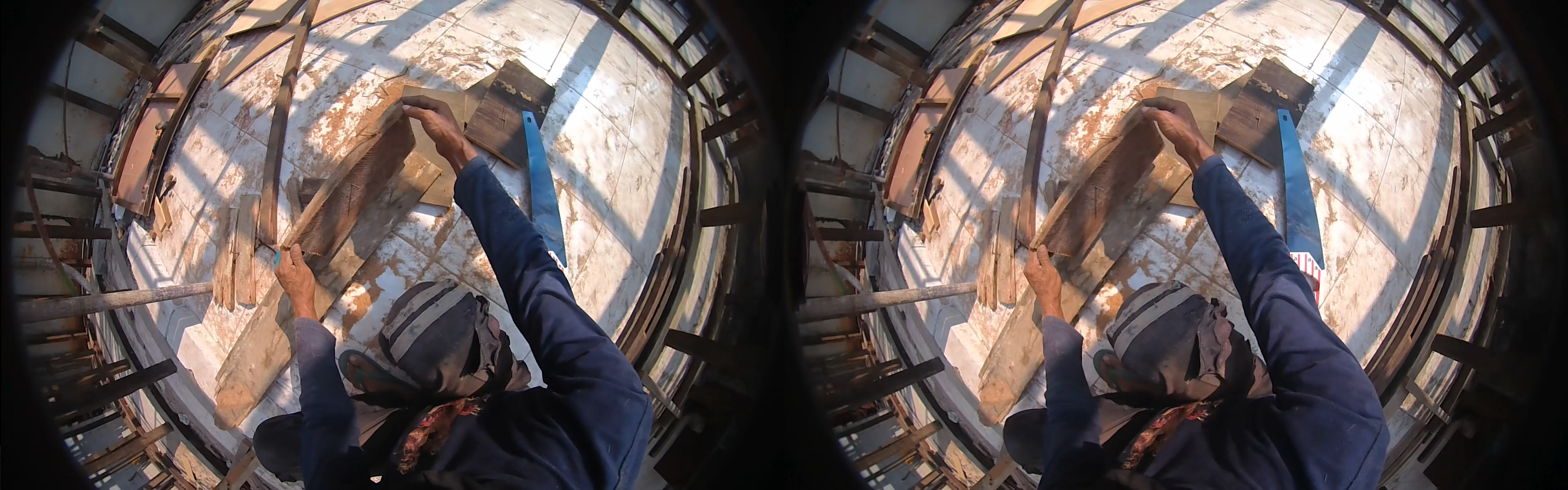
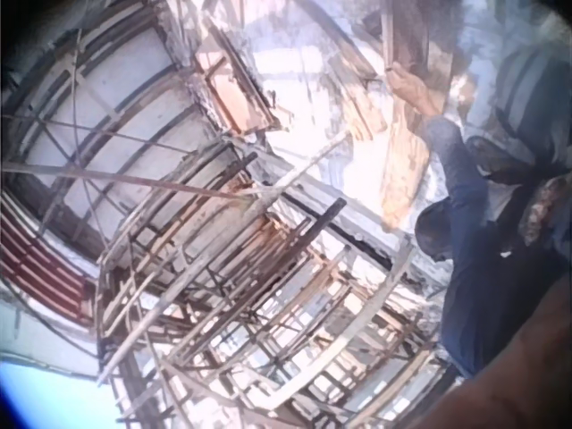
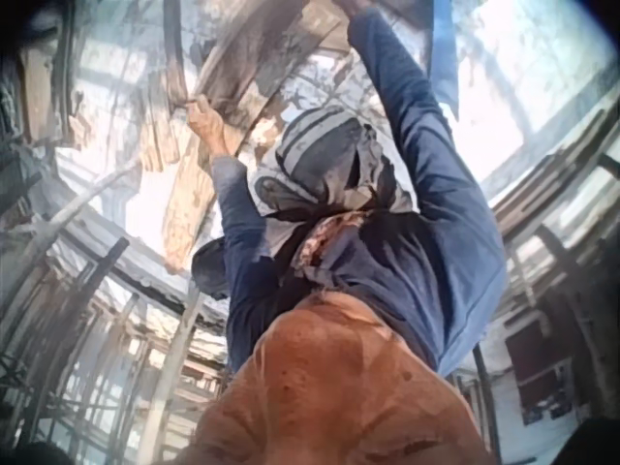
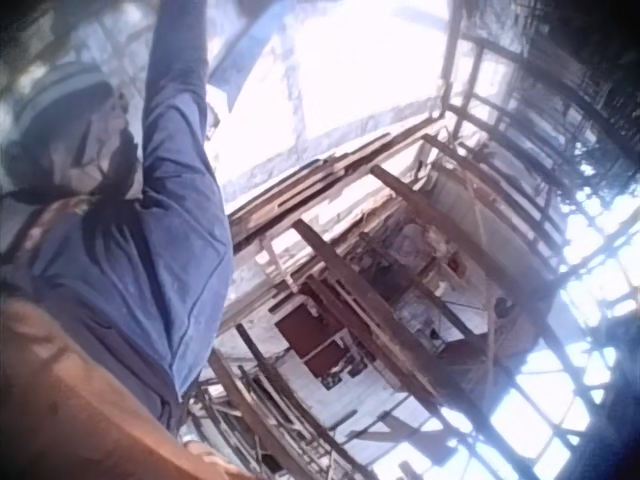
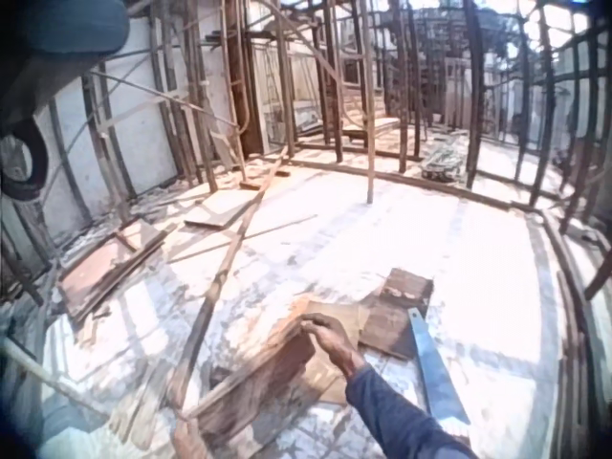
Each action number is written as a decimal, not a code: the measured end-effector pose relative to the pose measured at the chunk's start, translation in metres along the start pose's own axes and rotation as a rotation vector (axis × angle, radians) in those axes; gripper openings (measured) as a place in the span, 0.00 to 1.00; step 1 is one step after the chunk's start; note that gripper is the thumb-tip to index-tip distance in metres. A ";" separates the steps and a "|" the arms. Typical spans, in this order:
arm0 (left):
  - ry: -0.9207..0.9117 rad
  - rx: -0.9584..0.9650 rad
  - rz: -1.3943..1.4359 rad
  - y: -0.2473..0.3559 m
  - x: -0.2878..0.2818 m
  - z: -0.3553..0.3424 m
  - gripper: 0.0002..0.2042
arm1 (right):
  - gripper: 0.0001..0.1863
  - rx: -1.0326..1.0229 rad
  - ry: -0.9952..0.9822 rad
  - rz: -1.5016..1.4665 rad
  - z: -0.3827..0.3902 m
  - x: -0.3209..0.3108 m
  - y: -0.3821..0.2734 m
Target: The person saws a small piece of wood with a hand saw and then positions and saws a larger wood board while sitting on a tiled floor.
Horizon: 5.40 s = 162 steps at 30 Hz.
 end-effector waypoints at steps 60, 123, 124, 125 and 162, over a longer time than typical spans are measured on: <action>-0.103 0.311 -0.218 -0.035 0.084 0.107 0.33 | 0.21 0.140 0.583 0.434 0.101 -0.006 0.156; 0.013 0.151 0.161 -0.055 0.079 0.090 0.21 | 0.19 0.602 -0.057 0.361 0.321 0.079 0.099; -0.003 0.133 0.172 -0.053 0.081 0.088 0.21 | 0.19 0.632 -0.142 0.362 0.345 0.085 0.094; -0.022 0.117 0.182 -0.050 0.083 0.087 0.21 | 0.19 0.669 -0.230 0.365 0.367 0.089 0.089; -0.202 0.286 -0.003 -0.054 0.048 0.100 0.30 | 0.22 0.151 0.292 1.179 0.392 -0.167 0.176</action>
Point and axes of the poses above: each hand's wrist, its own z-axis away from the middle knuckle, its own x-axis out of the palm, y = z × x, the point moved 1 cm from there along -z, towards the middle knuckle, and after that the axes turned 8 degrees about x, right-handed, at the moved point
